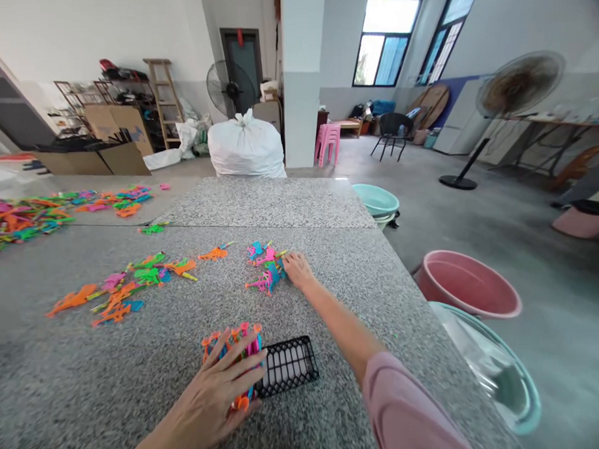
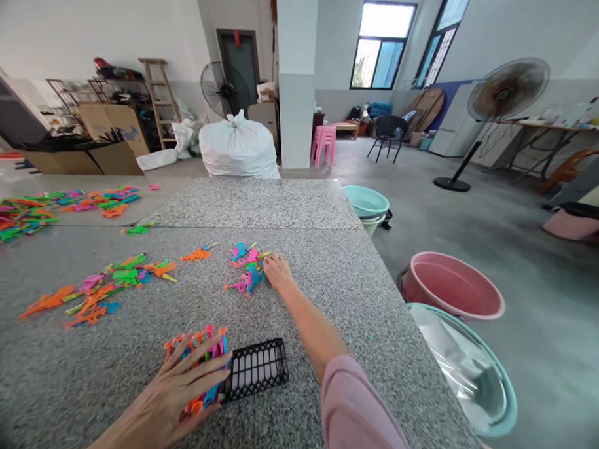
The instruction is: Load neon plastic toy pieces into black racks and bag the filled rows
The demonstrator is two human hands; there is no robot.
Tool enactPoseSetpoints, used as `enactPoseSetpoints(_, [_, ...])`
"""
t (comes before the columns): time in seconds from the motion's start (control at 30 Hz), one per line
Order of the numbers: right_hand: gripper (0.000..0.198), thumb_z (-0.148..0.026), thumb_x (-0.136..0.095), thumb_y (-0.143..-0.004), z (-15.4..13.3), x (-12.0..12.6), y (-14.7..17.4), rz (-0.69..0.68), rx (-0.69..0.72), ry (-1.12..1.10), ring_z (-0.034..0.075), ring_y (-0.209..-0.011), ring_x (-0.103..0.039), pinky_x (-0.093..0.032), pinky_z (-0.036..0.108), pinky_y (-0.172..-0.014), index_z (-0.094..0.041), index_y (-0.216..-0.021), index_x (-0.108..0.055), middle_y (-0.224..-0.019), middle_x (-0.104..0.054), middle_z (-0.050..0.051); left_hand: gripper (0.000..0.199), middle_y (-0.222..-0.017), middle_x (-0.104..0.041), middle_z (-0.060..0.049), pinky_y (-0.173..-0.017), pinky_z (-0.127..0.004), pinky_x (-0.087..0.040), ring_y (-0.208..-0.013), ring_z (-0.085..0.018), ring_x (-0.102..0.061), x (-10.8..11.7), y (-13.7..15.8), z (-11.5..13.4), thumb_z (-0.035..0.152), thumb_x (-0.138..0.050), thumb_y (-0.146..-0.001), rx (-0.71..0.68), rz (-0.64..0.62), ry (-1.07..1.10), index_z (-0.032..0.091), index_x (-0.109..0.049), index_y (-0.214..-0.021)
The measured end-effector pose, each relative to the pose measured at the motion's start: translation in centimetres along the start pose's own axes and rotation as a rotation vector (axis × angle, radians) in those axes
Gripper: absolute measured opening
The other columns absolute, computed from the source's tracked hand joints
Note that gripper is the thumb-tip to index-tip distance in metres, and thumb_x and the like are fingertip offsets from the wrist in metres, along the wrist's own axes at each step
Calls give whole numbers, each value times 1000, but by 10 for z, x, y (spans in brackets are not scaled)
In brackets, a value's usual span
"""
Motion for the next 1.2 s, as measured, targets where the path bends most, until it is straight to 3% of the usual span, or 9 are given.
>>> enactPoseSetpoints(0.1, [23, -8, -45, -96, 4, -3, 19, 77, -30, -115, 25, -118, -56, -44, 38, -101, -14, -109, -62, -114, -68, 16, 32, -134, -67, -1, -129, -42, -2, -146, -23, -39, 1, -2, -1, 32, -66, -89, -1, -18, 12, 26, -65, -121])
enactPoseSetpoints(0.17, [15, -13, -46, -97, 13, -3, 41, 100, -151, -367, 22, -103, -63, -49, 35, -91, -17, -104, -59, -105, -70, 12, 28, -134, -67, -1, -129, -42, 0, -148, -23, -34, 0, -3, 0, 29, -66, -89, 17, -10, 44, 25, -66, -117])
enactPoseSetpoints(0.3, [9, -26, -42, -100, 28, -7, 88, -169, -377, -1073, 14, -60, -64, -49, 25, -56, -22, -92, -45, -80, -70, 1, 22, -132, -68, -2, -128, -44, 3, -146, -22, -38, -4, -4, 1, 27, -65, -90, 42, 14, 114, 25, -67, -112])
enactPoseSetpoints(0.43, [20, -26, -63, -90, 20, -7, 118, -272, -388, -1356, 13, -57, -64, -53, 25, -58, -22, -84, -44, -69, -67, -4, 23, -132, -68, -3, -129, -46, -2, -145, -23, -40, -6, -3, -1, 27, -64, -91, 59, 18, 178, 25, -67, -114])
enactPoseSetpoints(0.53, [26, -19, -73, -79, -2, -9, 133, -244, -397, -1301, 13, -59, -65, -56, 27, -65, -21, -78, -48, -66, -63, -6, 22, -132, -67, -3, -128, -50, -9, -147, -25, -38, -5, -3, 0, 25, -64, -91, 110, -13, 247, 24, -67, -113])
enactPoseSetpoints(0.67, [13, -19, -68, -82, -50, -9, 162, -120, -401, -1153, 14, -64, -67, -53, 26, -65, -21, -85, -55, -73, -67, -2, 18, -129, -68, -5, -127, -56, -9, -145, -28, -40, 0, -7, 2, 24, -60, -93, 178, -69, 336, 22, -68, -109])
enactPoseSetpoints(0.8, [12, -23, -69, -81, -99, -7, 188, -102, -346, -1015, 15, -66, -65, -48, 24, -64, -21, -84, -58, -71, -68, -2, 11, -127, -69, -6, -126, -59, -6, -146, -29, -39, 1, -12, 2, 22, -59, -92, 200, -85, 377, 21, -67, -98])
enactPoseSetpoints(0.97, [16, -25, -69, -80, -127, -11, 192, -104, -360, -979, 14, -61, -61, -41, 22, -58, -22, -84, -53, -68, -65, -3, 10, -126, -69, -7, -126, -60, -4, -148, -30, -36, -2, -11, 2, 19, -57, -89, 199, -68, 390, 21, -65, -95])
enactPoseSetpoints(1.2, [20, -16, -62, -85, -144, 3, 191, -207, -362, -667, 23, -75, -68, -38, 27, -60, -17, -103, -54, -86, -72, 9, 59, -146, -55, -12, -126, -59, -10, -146, -31, -37, -1, -9, 3, 26, -61, -89, 270, -72, 410, 23, -46, -146])
Point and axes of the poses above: each hand's wrist, its own y-axis away from the middle knuckle, its own x-axis out of the back of the hand, z = x × y, the point moved 3 cm from there along -y, towards the middle knuckle
